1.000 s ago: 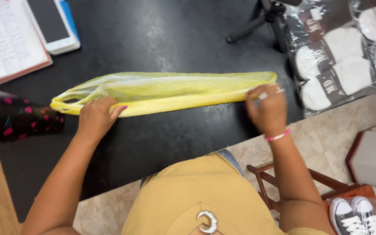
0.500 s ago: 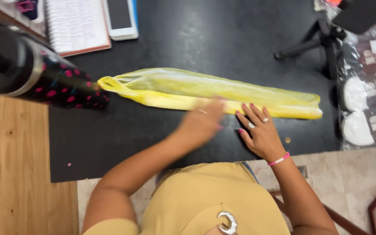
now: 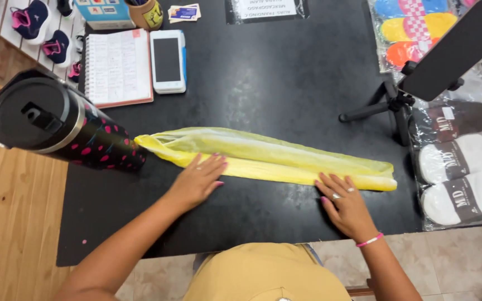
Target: The person unfolds a yellow and white striped cloth on a black table, then folds it into a compact bundle by hand. They then place the folded cloth into a cardboard box located on a shelf.
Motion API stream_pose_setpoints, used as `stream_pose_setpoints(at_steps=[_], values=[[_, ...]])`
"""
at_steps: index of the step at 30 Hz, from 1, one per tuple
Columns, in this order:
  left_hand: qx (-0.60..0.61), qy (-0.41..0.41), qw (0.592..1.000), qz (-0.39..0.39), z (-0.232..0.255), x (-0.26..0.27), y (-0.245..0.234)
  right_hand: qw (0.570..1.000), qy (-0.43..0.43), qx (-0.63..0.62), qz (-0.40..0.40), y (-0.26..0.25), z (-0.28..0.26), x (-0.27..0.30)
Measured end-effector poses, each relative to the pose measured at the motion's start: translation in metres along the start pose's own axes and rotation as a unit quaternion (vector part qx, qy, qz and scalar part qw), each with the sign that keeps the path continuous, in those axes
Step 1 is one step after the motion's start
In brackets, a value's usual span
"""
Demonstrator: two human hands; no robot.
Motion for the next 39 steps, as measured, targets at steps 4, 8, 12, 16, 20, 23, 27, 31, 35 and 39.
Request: stream_pose_setpoints(at_steps=[4, 8, 12, 16, 20, 23, 27, 31, 35, 39], values=[[0.003, -0.004, 0.994, 0.109, -0.022, 0.013, -0.026, 0.998, 0.048, 0.037, 0.009, -0.016, 0.043, 0.029], [-0.026, 0.008, 0.991, 0.135, -0.029, 0.016, -0.04, 0.996, 0.078, 0.042, 0.009, -0.024, 0.066, 0.046], [-0.081, 0.0, 0.989, 0.123, -0.035, 0.014, -0.046, 0.996, 0.08, 0.031, 0.035, -0.039, 0.068, 0.046], [-0.068, -0.042, 0.993, 0.083, -0.043, 0.007, -0.042, 0.99, 0.11, 0.056, 0.062, -0.049, 0.094, 0.063], [0.003, -0.077, 0.992, 0.097, -0.053, -0.001, -0.045, 0.982, 0.156, 0.024, 0.101, -0.044, 0.107, 0.07], [0.011, -0.095, 0.99, 0.103, -0.065, -0.01, -0.042, 0.967, 0.186, -0.081, 0.151, -0.042, 0.12, 0.07], [-0.05, -0.107, 0.987, 0.105, -0.073, -0.026, -0.032, 0.935, 0.262, -0.17, 0.166, -0.044, 0.135, 0.071], [-0.08, -0.122, 0.986, 0.079, -0.078, -0.038, -0.03, 0.912, 0.3, -0.23, 0.16, -0.037, 0.159, 0.074], [-0.089, -0.134, 0.985, 0.061, -0.076, -0.042, -0.029, 0.921, 0.336, -0.168, 0.107, -0.03, 0.175, 0.074], [-0.086, -0.149, 0.984, 0.044, -0.064, -0.045, -0.038, 0.934, 0.345, -0.088, 0.031, -0.037, 0.165, 0.056]])
Point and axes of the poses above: each hand's wrist, its own x-axis away from the middle knuckle, its own y-axis out of the palm, z = x × y, the point moved 5 cm from there along -x, towards the middle knuckle, and after that the axes turned 11 degrees about -y, right-handed, at the moved point
